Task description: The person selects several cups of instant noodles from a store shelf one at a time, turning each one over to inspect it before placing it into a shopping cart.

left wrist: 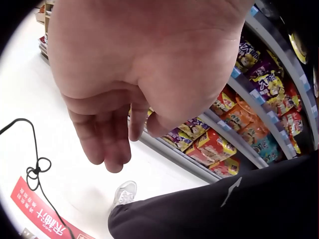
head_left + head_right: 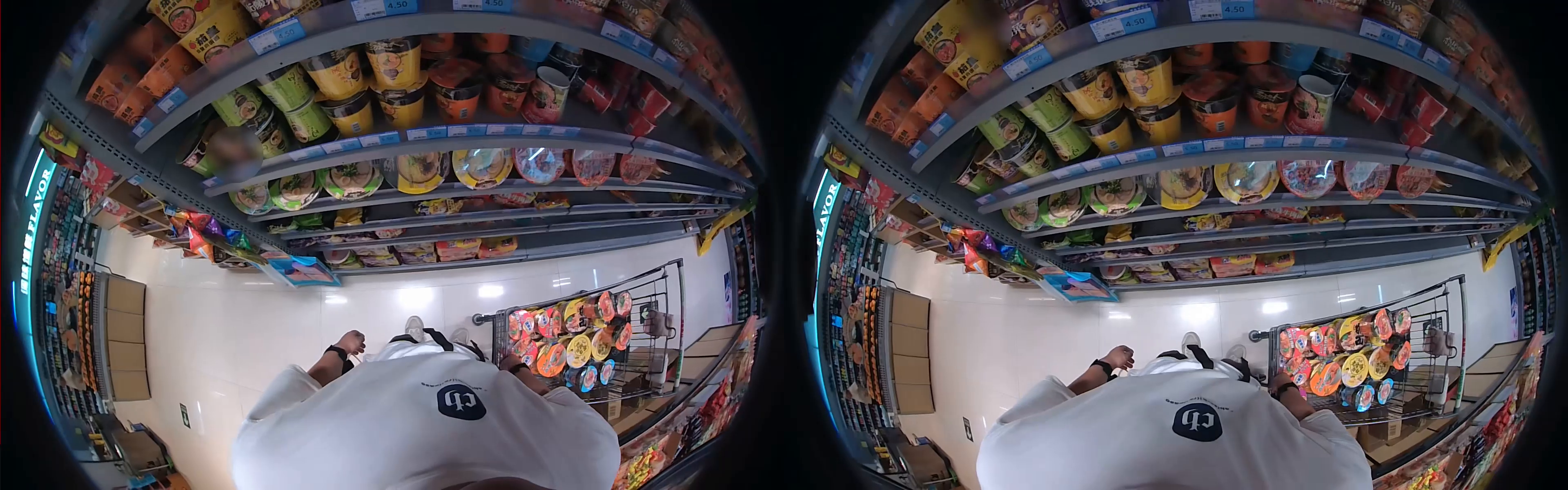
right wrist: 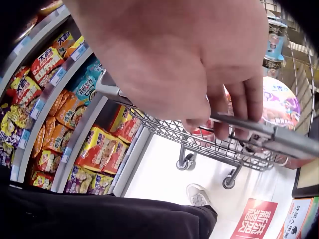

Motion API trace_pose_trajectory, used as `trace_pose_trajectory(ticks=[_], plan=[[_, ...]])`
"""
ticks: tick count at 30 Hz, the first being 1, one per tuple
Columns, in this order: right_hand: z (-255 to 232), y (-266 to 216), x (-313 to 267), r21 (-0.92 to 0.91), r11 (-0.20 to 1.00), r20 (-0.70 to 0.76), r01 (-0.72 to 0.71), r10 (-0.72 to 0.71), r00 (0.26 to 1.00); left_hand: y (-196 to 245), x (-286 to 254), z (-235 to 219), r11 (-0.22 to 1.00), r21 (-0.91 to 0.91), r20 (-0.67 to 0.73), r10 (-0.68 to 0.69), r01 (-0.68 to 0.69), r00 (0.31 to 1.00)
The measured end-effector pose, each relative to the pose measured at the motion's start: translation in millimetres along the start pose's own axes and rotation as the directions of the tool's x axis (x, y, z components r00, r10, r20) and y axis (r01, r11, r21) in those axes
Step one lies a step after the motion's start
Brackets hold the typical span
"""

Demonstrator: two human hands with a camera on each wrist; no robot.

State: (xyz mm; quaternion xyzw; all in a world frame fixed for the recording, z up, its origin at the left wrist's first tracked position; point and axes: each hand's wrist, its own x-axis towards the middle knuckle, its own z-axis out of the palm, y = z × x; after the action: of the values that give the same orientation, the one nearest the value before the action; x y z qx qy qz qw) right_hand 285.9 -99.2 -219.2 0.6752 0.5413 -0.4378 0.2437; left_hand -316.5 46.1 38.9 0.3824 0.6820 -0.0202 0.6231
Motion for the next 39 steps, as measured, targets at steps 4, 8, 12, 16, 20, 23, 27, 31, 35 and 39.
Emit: trace_pose_trajectory(ticks=[4,8,12,16,20,23,27,31,35,39], plan=[[-54.9,-30.0,-82.0,0.138,0.989,-0.09,-0.048,0.061,0.994,-19.3,-9.5,19.0,0.991,-0.131,-0.117,-0.047,0.031,0.992],[-46.4,-31.5,-64.6,0.304,0.948,-0.008,0.096,-0.098,0.995,-40.9,-24.3,44.0,0.972,-0.176,-0.021,-0.162,0.156,0.987],[-0.3,-7.6,-36.4,0.444,0.87,-0.123,0.216,-0.179,0.976,-76.7,-24.5,59.9,0.848,0.504,0.079,0.142,-0.163,0.987],[-73.5,-24.2,-81.5,0.481,0.823,-0.327,0.303,-0.152,0.933,-96.0,-3.9,50.0,0.863,0.434,0.2,0.189,-0.26,0.961],[-211.0,-63.8,-90.9,0.137,0.953,-0.308,0.27,-0.218,0.926,-27.4,-3.4,14.8,0.951,-0.305,-0.271,-0.031,-0.055,0.962],[-331.2,-151.2,-162.6,0.442,0.782,-0.581,0.438,-0.123,0.805,44.7,4.8,-40.0,0.92,-0.177,-0.468,0.235,-0.351,0.852],[-435.2,-277.3,-262.1,0.504,0.325,-0.717,0.801,-0.36,0.597,180.9,-47.8,-96.3,0.722,0.028,-0.517,0.603,-0.692,0.608],[-470.4,-357.0,-348.6,0.628,0.134,-0.626,0.767,-0.499,0.6,301.0,-163.6,-101.3,0.627,0.069,-0.474,0.705,-0.776,0.527],[-498.9,-404.5,-381.2,0.569,-0.009,-0.656,0.823,-0.608,0.447,357.5,-202.4,-94.2,0.389,0.022,-0.421,0.839,-0.921,0.345],[-548.6,-441.7,-408.6,0.378,-0.094,-0.783,0.921,-0.563,0.264,413.0,-218.2,-100.0,0.153,0.066,-0.346,0.93,-0.986,0.121]])
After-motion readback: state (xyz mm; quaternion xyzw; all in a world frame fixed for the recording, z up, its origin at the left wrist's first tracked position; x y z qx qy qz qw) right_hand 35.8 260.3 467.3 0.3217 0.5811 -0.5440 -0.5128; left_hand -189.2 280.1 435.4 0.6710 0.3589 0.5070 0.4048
